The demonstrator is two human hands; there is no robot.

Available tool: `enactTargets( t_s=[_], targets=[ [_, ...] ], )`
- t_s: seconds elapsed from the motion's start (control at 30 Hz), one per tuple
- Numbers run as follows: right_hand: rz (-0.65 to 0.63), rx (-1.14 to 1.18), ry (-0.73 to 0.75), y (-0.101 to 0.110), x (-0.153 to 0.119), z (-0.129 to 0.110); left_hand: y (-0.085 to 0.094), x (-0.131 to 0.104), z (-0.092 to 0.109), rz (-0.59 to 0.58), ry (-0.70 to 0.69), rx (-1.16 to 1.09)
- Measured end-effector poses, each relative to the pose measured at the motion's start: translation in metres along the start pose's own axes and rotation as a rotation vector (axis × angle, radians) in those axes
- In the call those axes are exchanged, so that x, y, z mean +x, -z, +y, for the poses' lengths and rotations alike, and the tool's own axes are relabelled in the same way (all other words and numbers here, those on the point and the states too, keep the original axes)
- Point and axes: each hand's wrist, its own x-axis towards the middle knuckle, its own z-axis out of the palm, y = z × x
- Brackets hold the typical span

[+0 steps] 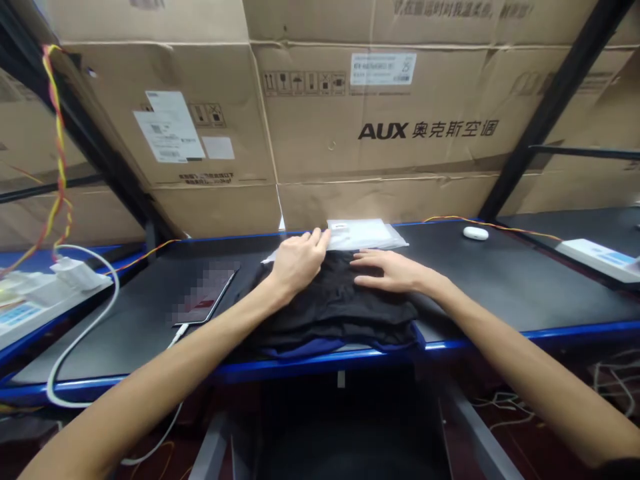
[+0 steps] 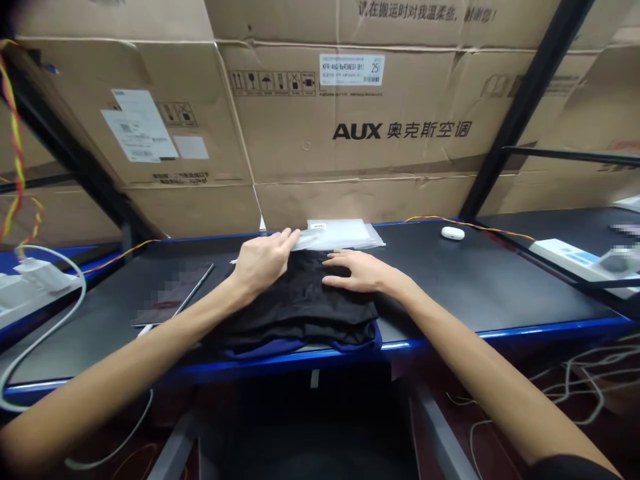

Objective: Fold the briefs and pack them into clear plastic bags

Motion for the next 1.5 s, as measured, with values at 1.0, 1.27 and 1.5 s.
enactTargets(
  t_s=[1.0,1.27,1.5],
  targets=[
    [0.117,-0.192,-0.06,-0.002,0.003,0.023,-0.012,-0.052,-0.083,-0.007,-0.171,-0.343],
    [0.255,-0.182,-0.008,-0.008,0.005,0.019,-0.026,-0.058,-0.076,0.084,-0.319,-0.281],
    [0.233,-0.168,0.152,-0.014,0.005,0.0,-0.026,-0.06,-0.081,0.12,-0.346,-0.301]
  ],
)
